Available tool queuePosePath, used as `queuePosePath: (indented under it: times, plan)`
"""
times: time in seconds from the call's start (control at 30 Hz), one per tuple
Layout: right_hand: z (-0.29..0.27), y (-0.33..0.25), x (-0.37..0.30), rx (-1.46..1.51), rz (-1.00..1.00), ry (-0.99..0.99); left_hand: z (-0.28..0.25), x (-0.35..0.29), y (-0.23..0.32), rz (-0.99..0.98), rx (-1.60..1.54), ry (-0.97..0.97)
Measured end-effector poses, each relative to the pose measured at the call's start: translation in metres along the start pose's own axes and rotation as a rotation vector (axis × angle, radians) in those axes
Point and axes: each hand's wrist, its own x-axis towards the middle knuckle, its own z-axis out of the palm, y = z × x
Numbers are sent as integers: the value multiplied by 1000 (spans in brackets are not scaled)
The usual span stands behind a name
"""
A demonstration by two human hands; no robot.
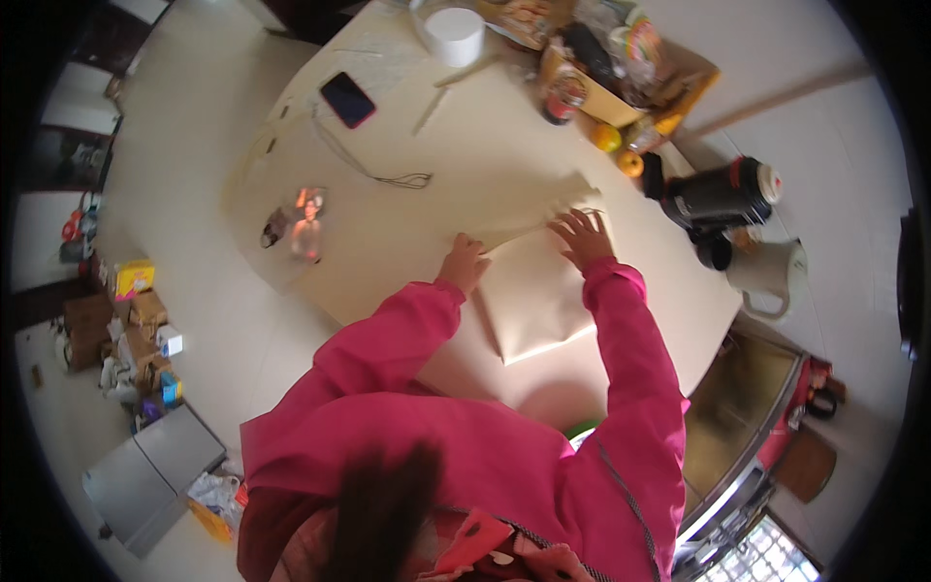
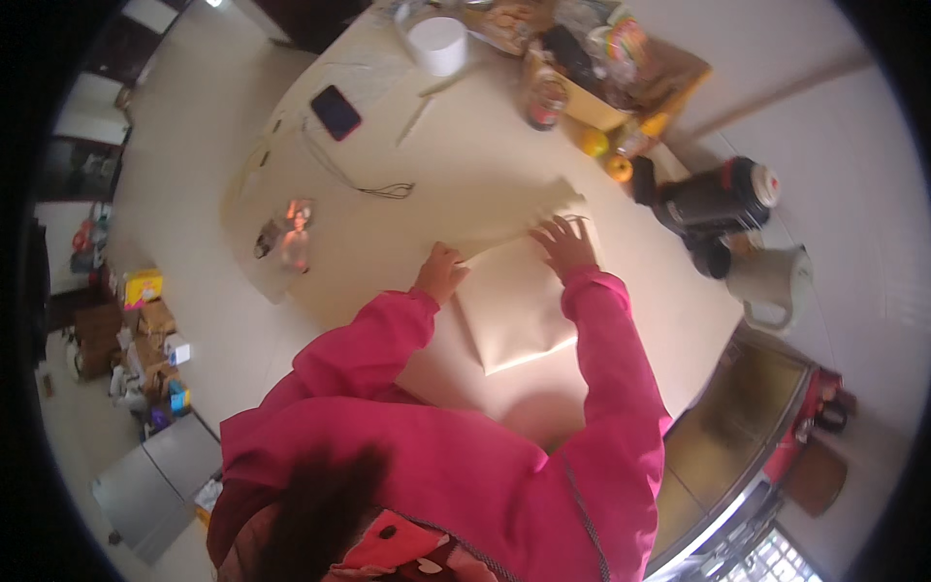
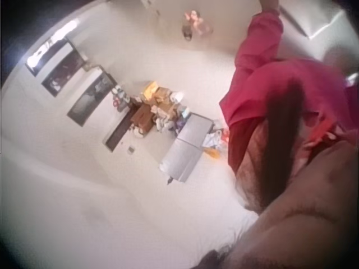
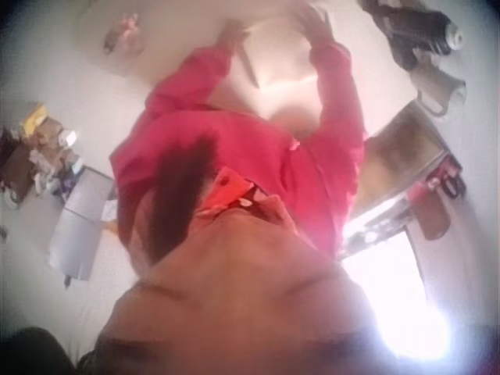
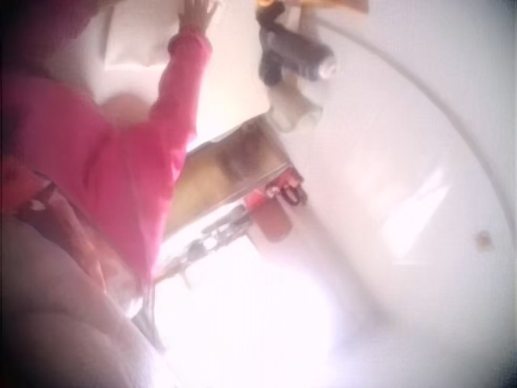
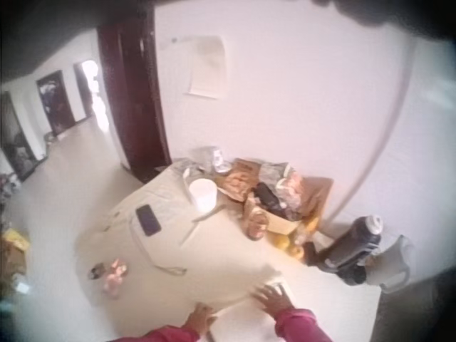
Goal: The person folds a cloth, hangs it, then moves to the kitchen to stir a pot of red dates on the stove. They drain the water, rinse the dates under the tap, and return the pot to the stove.
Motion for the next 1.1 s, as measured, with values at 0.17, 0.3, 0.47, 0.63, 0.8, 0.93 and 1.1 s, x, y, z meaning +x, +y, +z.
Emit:
queuePosePath:
  times: [0.17, 0.3, 0.47, 0.63, 0.8, 0.93, 1.1]
  plan:
    - [-7, 22, 4, -22, 40, -65, 20, 1, 12, 8, -146, 159]
    - [-10, 27, 27, -84, -11, 17, 6, 14, 5, 143, -13, 315]
    - [-6, 36, 41, -49, 24, -5, -1, 41, 4, 67, 167, 200]
    - [-13, 36, 41, 74, 35, -80, -15, 45, 3, 52, 93, 109]
    - [-63, 32, -14, 76, -29, 37, -38, 28, 18, 234, -81, 92]
    - [-94, 16, -61, 195, -59, 159, -47, 6, 30, 334, -195, 83]
    - [-126, -6, -97, 108, -167, 451, -63, 1, 45, 429, -96, -22]
